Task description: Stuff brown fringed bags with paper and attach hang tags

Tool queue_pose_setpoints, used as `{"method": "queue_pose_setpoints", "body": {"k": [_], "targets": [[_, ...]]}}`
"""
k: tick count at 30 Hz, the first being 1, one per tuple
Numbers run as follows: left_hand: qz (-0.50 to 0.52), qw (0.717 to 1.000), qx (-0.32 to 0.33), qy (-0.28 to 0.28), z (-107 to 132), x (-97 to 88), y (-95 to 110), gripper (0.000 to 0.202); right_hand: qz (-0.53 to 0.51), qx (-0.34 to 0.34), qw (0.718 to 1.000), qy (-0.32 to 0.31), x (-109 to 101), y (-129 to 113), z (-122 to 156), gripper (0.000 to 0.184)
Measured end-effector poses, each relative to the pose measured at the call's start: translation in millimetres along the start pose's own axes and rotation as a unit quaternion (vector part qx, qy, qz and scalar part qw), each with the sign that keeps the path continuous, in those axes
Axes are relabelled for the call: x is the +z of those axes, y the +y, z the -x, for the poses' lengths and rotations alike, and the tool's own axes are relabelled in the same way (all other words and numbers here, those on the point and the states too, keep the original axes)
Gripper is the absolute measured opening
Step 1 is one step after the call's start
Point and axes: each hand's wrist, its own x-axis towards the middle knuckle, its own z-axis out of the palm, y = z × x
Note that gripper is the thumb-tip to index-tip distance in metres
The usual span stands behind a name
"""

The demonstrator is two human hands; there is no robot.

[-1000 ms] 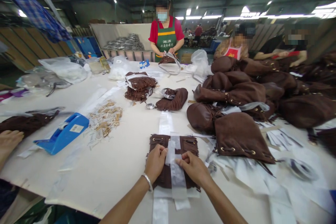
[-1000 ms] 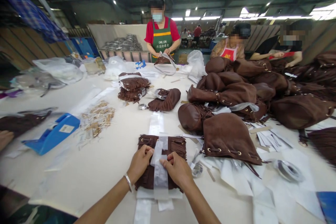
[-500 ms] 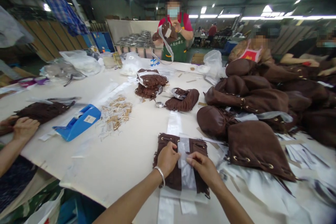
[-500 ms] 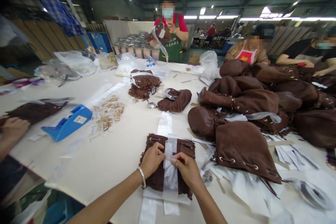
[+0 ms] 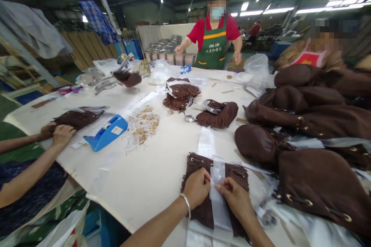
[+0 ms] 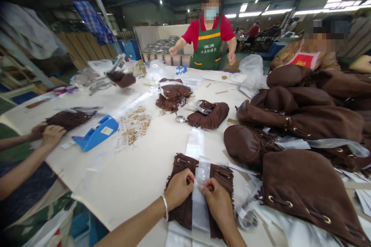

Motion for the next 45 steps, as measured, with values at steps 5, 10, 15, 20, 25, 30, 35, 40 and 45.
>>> {"method": "queue_pose_setpoints", "body": {"k": [5, 10, 15, 20, 25, 30, 35, 40, 45], "targets": [[0.027, 1.0, -0.001, -0.007, -0.3, -1.6, 0.8, 0.004, 0.009, 0.018, 1.0, 0.024, 4.0, -6.5, 2.5, 0.021], [0.014, 0.999, -0.028, 0.01, -4.1, 8.7, -2.5, 0.006, 0.024, -0.006, 0.999, 0.048, 2.2, -8.8, 7.0, 0.021], [0.007, 0.999, -0.04, 0.021, -6.1, 10.5, -0.8, 0.011, 0.106, -0.157, 0.979, 0.074, -26.4, -1.6, 11.1, 0.018], [0.007, 0.999, -0.042, 0.027, -6.1, 10.8, 0.5, 0.009, 0.235, -0.345, 0.906, 0.072, -38.1, 2.8, -1.2, 0.04], [0.011, 0.999, -0.044, 0.026, -6.4, 12.1, -0.4, 0.01, 0.255, -0.375, 0.888, 0.075, -28.3, 2.7, -18.2, 0.035], [0.014, 0.999, -0.046, 0.025, -7.1, 12.9, -2.2, 0.01, 0.255, -0.394, 0.881, 0.053, -25.1, 9.3, -28.2, 0.026], [0.015, 0.998, -0.049, 0.03, -7.3, 14.6, -3.1, 0.01, 0.243, -0.383, 0.889, 0.062, -26.7, 7.3, -31.9, 0.022], [0.019, 0.998, -0.048, 0.03, -7.6, 13.3, -0.5, 0.013, 0.272, -0.404, 0.871, 0.065, -33.3, -12.2, -17.9, 0.021], [0.027, 0.998, -0.044, 0.028, -9.5, 12.1, -1.3, 0.016, 0.337, -0.42, 0.841, 0.046, -31.3, -26.6, 0.9, 0.019]]}}
